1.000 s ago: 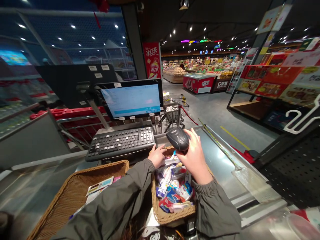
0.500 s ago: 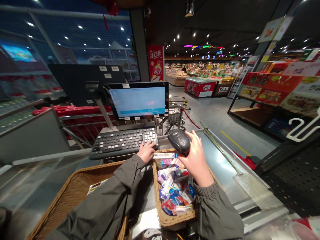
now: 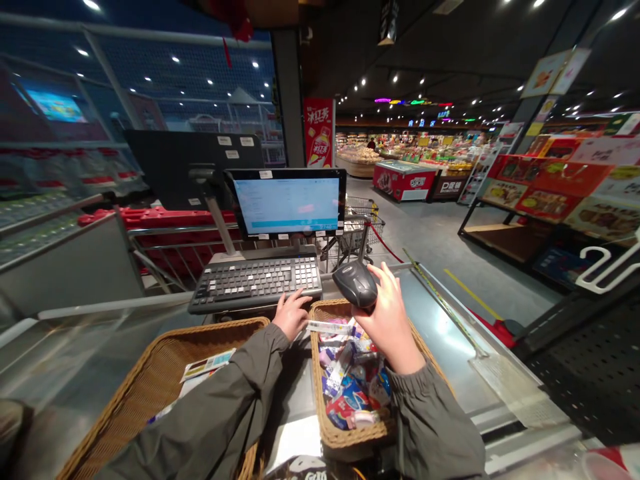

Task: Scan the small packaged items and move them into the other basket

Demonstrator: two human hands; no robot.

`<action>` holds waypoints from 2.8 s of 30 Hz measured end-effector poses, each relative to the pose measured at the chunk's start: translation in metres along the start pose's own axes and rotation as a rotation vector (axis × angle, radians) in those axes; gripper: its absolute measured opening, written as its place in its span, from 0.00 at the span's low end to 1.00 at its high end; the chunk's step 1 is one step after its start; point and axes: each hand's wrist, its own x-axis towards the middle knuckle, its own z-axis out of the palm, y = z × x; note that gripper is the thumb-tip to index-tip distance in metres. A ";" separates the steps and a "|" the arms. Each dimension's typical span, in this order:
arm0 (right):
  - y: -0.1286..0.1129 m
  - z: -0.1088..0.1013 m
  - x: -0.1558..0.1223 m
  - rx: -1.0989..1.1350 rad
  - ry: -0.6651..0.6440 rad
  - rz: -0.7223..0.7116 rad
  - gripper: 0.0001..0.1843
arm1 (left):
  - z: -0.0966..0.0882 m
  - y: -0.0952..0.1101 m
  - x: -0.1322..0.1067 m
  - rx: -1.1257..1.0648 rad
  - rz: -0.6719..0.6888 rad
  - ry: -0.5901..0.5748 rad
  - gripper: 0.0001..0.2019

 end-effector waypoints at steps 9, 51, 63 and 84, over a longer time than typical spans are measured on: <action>-0.018 0.000 0.004 0.025 0.001 -0.046 0.26 | -0.068 0.003 0.010 -0.070 -0.192 0.121 0.09; -0.138 0.055 -0.006 0.026 -0.123 -0.167 0.29 | -0.194 -0.031 -0.044 0.100 -0.242 0.509 0.11; -0.158 0.060 -0.010 0.044 -0.158 -0.155 0.29 | -0.198 -0.046 -0.058 0.086 -0.242 0.508 0.10; -0.174 0.080 -0.019 0.051 -0.144 -0.156 0.28 | -0.195 -0.078 -0.097 0.066 -0.282 0.473 0.10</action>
